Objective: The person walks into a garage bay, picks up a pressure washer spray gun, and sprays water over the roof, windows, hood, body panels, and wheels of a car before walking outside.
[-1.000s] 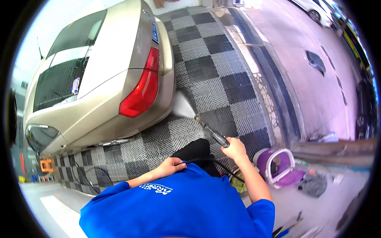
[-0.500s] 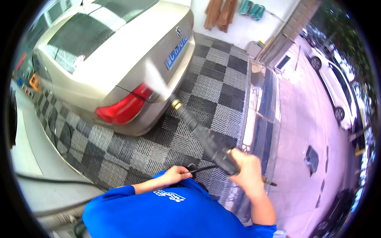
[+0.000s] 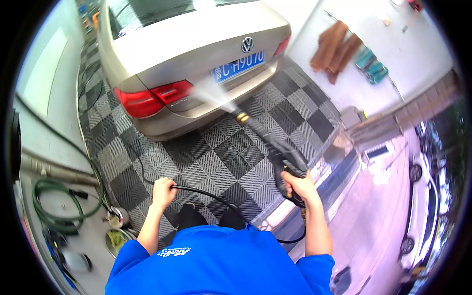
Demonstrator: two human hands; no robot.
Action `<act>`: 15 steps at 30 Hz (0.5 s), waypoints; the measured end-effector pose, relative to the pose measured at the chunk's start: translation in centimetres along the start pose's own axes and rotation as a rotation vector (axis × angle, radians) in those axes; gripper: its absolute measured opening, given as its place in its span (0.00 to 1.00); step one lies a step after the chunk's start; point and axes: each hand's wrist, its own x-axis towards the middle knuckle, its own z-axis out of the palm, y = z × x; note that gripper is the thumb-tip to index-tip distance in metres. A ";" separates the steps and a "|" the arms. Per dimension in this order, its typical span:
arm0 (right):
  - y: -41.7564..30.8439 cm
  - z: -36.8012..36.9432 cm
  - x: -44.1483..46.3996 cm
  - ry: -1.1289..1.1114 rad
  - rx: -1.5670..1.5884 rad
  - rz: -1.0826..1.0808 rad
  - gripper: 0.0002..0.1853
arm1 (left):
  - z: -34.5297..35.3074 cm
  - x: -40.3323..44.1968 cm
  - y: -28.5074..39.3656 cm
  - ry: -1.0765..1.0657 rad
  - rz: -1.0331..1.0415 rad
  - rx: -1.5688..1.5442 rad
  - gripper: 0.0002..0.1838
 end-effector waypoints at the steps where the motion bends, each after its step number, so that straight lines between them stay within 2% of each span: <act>1: 0.5 -2.7 1.6 -0.094 -0.036 0.036 0.06 | 1.4 -1.1 1.9 0.029 -0.028 0.007 0.04; 4: 0.2 -9.0 6.2 -0.088 -0.223 -0.017 0.11 | 1.3 -4.7 7.4 0.190 -0.099 0.067 0.05; 5: -1.1 -10.8 7.1 -0.017 -0.100 -0.017 0.12 | 0.9 -4.7 8.4 0.207 -0.082 0.050 0.06; 6: -0.6 -12.4 8.8 -0.002 0.010 -0.006 0.13 | 1.9 -7.6 8.7 0.349 -0.098 0.120 0.06; 7: 0.6 -14.8 10.3 0.013 0.089 0.003 0.12 | 2.9 -9.6 9.3 0.394 -0.113 0.160 0.06; 8: -1.3 -15.4 11.3 0.063 0.168 0.032 0.11 | 0.2 -9.4 8.4 0.409 -0.117 0.175 0.06; 9: 0.5 -18.6 14.9 0.040 0.459 0.095 0.13 | 1.2 -13.4 8.5 0.486 -0.244 0.201 0.05; 11: 1.5 -21.3 16.6 0.037 0.631 0.083 0.14 | -1.0 -19.5 6.5 0.575 -0.478 0.226 0.05; 12: 4.1 -21.9 18.0 -0.034 0.705 0.094 0.14 | 0.9 -25.5 6.2 0.634 -0.648 0.269 0.08; 13: 6.9 -22.8 19.1 -0.097 0.775 0.111 0.13 | 2.4 -30.5 5.0 0.620 -0.718 0.299 0.09; 14: 3.8 -22.3 17.1 -0.114 0.824 0.150 0.13 | -0.5 -32.2 3.8 0.578 -0.767 0.309 0.12; 15: 8.5 -21.8 18.3 -0.187 0.825 0.202 0.13 | 2.2 -39.2 7.0 0.662 -0.984 0.248 0.12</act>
